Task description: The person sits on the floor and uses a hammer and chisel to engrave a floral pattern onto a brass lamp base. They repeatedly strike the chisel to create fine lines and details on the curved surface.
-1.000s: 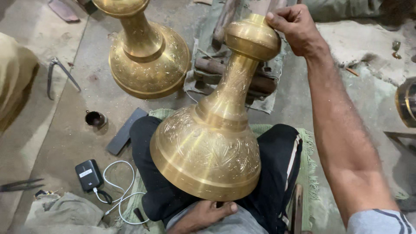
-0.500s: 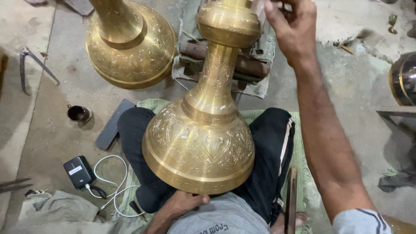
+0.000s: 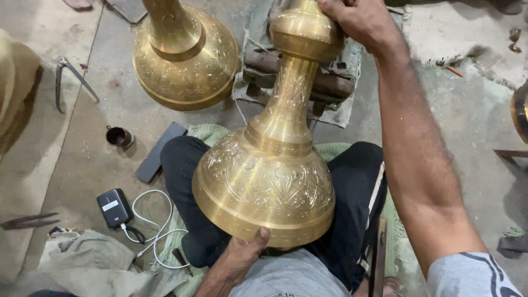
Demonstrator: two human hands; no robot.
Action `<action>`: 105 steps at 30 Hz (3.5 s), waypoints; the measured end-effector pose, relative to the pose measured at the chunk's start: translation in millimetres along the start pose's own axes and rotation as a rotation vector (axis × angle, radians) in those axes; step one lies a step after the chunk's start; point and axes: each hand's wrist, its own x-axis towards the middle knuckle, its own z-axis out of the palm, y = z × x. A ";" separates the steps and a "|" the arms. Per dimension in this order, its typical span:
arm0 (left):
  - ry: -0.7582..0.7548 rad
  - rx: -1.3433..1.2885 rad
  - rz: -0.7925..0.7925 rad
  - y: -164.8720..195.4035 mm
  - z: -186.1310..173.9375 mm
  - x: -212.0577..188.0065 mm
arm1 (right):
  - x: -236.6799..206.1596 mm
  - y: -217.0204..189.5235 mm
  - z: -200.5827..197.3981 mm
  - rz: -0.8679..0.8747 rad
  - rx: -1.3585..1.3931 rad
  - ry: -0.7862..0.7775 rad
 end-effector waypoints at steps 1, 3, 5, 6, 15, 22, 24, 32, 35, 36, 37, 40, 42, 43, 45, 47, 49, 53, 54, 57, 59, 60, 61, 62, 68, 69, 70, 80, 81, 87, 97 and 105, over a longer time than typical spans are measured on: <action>0.009 0.009 -0.023 -0.2 -0.7 2.0 | -0.4 1.9 -0.9 0.029 -0.021 0.023; -0.021 -0.003 -0.086 -2.4 -5.0 5.4 | -4.0 7.5 0.0 0.105 -0.050 0.039; -0.122 -0.024 -0.142 -2.5 -14.2 10.7 | -4.9 12.4 2.5 0.131 0.078 -0.018; -0.140 0.049 -0.131 -0.9 -21.9 15.2 | -2.8 14.3 0.4 0.125 0.135 -0.022; 0.176 0.421 -0.237 51.0 -124.3 -25.1 | -183.9 85.8 8.0 0.136 0.073 0.538; 0.458 0.308 0.347 89.4 -140.0 -34.1 | -423.7 78.7 87.3 1.175 -0.494 -0.198; 0.417 0.350 0.405 97.2 -132.2 -26.5 | -451.6 56.0 106.6 1.110 -0.694 -0.088; 0.113 0.332 0.412 117.7 -99.1 15.9 | -451.6 56.2 106.6 1.325 0.105 -0.159; 0.075 0.306 0.386 122.4 -93.5 24.2 | -447.1 62.1 94.3 1.467 0.479 0.092; 0.055 0.268 0.382 123.8 -92.4 27.8 | -444.0 65.1 86.5 1.553 0.548 0.198; 0.052 0.280 0.392 124.6 -91.8 30.5 | -441.2 68.1 75.9 1.638 0.617 0.303; 0.034 0.340 0.424 124.6 -91.5 36.7 | -430.9 73.0 27.9 1.539 0.639 0.310; -0.001 0.414 0.474 124.0 -92.0 41.4 | -416.1 68.6 -4.8 1.262 0.531 0.286; -0.012 0.388 0.471 123.2 -91.7 43.3 | -401.9 68.5 -15.8 1.181 0.388 0.193; -0.033 0.337 0.456 121.2 -90.6 45.1 | -369.0 61.1 -34.2 1.040 0.111 -0.008; -0.021 0.363 0.466 119.2 -88.4 45.0 | -323.6 51.9 -46.9 0.967 -0.104 -0.197; 0.003 0.383 0.478 116.8 -85.2 42.3 | -277.6 36.5 -49.5 0.958 -0.267 -0.367; 0.086 0.444 0.527 113.2 -78.7 34.9 | -183.7 0.9 -25.5 0.834 -0.615 -0.655; 0.109 0.466 0.537 112.5 -77.0 33.4 | -160.9 -10.0 -19.8 0.757 -0.725 -0.718; 0.107 0.420 0.536 110.4 -73.1 28.8 | -104.4 -39.8 4.8 0.527 -1.024 -0.922; 0.118 0.374 0.547 108.5 -69.4 28.2 | -78.0 -55.2 19.3 0.340 -1.160 -1.001; 0.121 0.354 0.554 107.7 -68.0 28.5 | -68.8 -60.7 26.9 0.237 -1.197 -1.002; 0.131 0.335 0.535 107.2 -66.9 29.1 | -62.1 -65.4 32.3 0.136 -1.233 -0.998; 0.143 0.315 0.513 106.3 -65.8 29.5 | -57.8 -68.5 38.0 0.180 -1.310 -1.077; 0.188 0.320 0.468 100.1 -66.5 29.2 | -35.1 -73.9 58.4 0.229 -1.167 -1.154; 0.188 0.312 0.459 98.8 -67.2 29.1 | -32.4 -76.5 61.4 0.255 -0.944 -1.107; 0.189 0.296 0.467 97.3 -67.5 29.5 | -29.5 -79.9 64.2 0.274 -0.725 -1.049; 0.285 0.275 0.468 91.7 -63.1 24.4 | -28.0 -109.5 71.3 0.021 -1.044 -1.031; 0.278 0.229 0.482 92.7 -62.8 23.7 | -30.0 -106.6 72.7 0.075 -0.899 -0.980; 0.333 0.329 0.475 91.5 -64.4 23.9 | -37.4 -98.8 72.8 0.044 -0.814 -0.964; 0.202 0.236 0.542 73.7 -75.2 34.0 | -31.4 -109.2 82.7 0.213 -0.480 -0.873; 0.241 0.277 0.505 81.4 -67.3 28.1 | -31.4 -96.8 77.4 -0.076 -1.098 -1.033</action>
